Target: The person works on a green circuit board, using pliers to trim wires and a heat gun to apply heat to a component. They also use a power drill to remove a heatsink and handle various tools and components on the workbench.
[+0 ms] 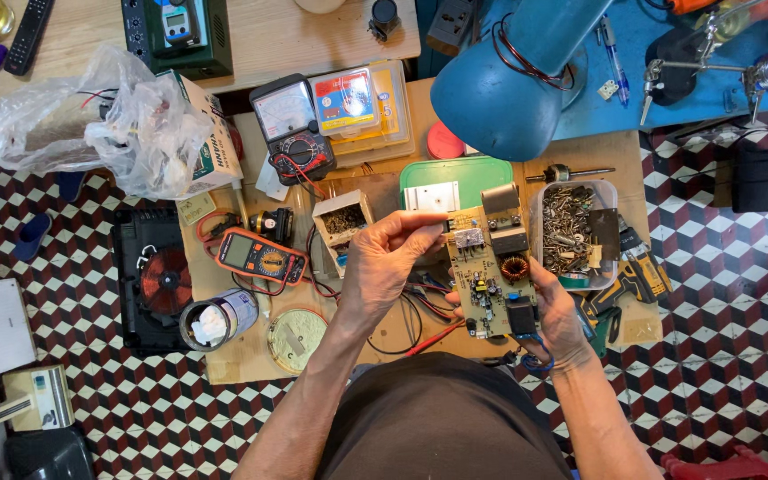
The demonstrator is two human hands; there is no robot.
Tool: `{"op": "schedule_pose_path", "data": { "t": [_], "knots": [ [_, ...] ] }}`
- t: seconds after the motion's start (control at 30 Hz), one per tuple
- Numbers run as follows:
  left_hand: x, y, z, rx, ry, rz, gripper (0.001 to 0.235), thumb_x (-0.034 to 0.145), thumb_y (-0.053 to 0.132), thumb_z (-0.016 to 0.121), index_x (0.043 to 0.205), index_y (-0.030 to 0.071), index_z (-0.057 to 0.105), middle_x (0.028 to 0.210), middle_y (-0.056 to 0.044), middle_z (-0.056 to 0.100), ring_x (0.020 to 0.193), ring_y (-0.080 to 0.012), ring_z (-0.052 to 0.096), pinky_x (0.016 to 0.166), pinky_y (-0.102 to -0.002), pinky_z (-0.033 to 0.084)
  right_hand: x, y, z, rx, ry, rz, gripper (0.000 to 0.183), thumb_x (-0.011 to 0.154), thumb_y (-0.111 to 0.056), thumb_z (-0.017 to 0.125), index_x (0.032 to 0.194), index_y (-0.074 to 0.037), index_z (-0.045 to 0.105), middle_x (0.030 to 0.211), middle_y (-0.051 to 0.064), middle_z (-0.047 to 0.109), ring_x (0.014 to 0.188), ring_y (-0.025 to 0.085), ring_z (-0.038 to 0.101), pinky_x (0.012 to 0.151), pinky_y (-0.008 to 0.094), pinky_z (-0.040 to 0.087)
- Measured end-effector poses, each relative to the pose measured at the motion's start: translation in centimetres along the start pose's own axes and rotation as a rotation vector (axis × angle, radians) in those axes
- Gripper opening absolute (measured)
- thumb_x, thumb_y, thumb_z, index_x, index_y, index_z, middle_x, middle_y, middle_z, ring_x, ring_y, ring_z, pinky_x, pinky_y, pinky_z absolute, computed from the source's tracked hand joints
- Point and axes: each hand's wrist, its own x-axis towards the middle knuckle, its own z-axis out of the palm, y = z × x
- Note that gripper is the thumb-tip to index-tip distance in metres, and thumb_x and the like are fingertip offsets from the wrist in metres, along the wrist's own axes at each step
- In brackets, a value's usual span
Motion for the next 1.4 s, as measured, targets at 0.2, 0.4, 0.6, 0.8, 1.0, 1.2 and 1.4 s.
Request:
{"op": "schedule_pose_path", "data": {
  "t": [0.2,0.4,0.6,0.8,1.0,1.2,1.4],
  "knots": [
    [-0.6,0.5,0.2,0.178,0.043,0.094,0.026,0.097,0.013,0.07,0.122,0.004,0.072,0.112,-0.006,0.077,0.1,-0.0099,0.071,0.087,-0.025,0.059,-0.1,-0.1,0.3,0.001,0.006,0.002,0.065,0.108,-0.042,0.029,0.155,0.002,0.039,0.136,0.032,0.058,0.114,0.051,0.065,0.093,0.062,0.056],
    [-0.9,0.5,0.2,0.266,0.07,0.134,0.029,0.096,0.016,0.072,0.123,0.006,0.072,0.112,-0.006,0.078,0.102,-0.0097,0.074,0.089,-0.025,0.061,-0.1,-0.1,0.2,0.035,-0.009,0.002,0.063,0.109,-0.039,0.029,0.155,0.002,0.038,0.137,0.032,0.057,0.114,0.052,0.064,0.093,0.064,0.055],
    [-0.5,0.1,-0.1,0.405,0.046,0.311,0.024,0.096,0.016,0.075,0.118,0.007,0.075,0.11,-0.006,0.077,0.101,-0.014,0.074,0.085,-0.028,0.061,-0.1,0.1,0.1,-0.004,-0.009,-0.031,0.062,0.109,-0.04,0.028,0.155,0.001,0.038,0.136,0.033,0.058,0.113,0.052,0.065,0.091,0.063,0.058],
    [-0.5,-0.4,-0.2,0.593,0.064,0.439,0.024,0.095,0.016,0.076,0.118,0.009,0.074,0.111,-0.006,0.075,0.1,-0.0162,0.075,0.083,-0.029,0.063,-0.2,0.2,0.1,-0.027,0.014,-0.024,0.062,0.108,-0.041,0.03,0.154,0.0,0.038,0.136,0.032,0.058,0.112,0.053,0.065,0.089,0.062,0.058],
    [-0.7,-0.3,-0.2,0.63,0.074,0.45,0.026,0.094,0.015,0.076,0.119,0.009,0.073,0.111,-0.007,0.074,0.1,-0.0174,0.075,0.083,-0.029,0.063,0.0,0.1,0.8,-0.005,0.041,0.009,0.064,0.105,-0.043,0.03,0.152,-0.001,0.039,0.134,0.031,0.059,0.112,0.051,0.066,0.091,0.06,0.06],
    [-0.9,0.0,-0.5,0.636,0.058,0.496,0.028,0.094,0.013,0.076,0.122,0.01,0.073,0.114,-0.007,0.074,0.102,-0.0188,0.075,0.088,-0.029,0.062,-0.1,-0.1,1.5,-0.11,0.06,0.043,0.066,0.106,-0.042,0.028,0.153,0.003,0.041,0.129,0.034,0.063,0.111,0.046,0.068,0.09,0.052,0.059],
    [-0.8,-0.3,-0.6,0.664,0.065,0.488,0.028,0.093,0.013,0.077,0.12,0.012,0.074,0.114,-0.007,0.074,0.102,-0.0186,0.075,0.088,-0.029,0.062,-0.2,-0.3,1.6,-0.211,0.023,-0.023,0.067,0.108,-0.044,0.027,0.151,0.006,0.042,0.126,0.037,0.065,0.108,0.046,0.07,0.09,0.051,0.062]
  ]
}}
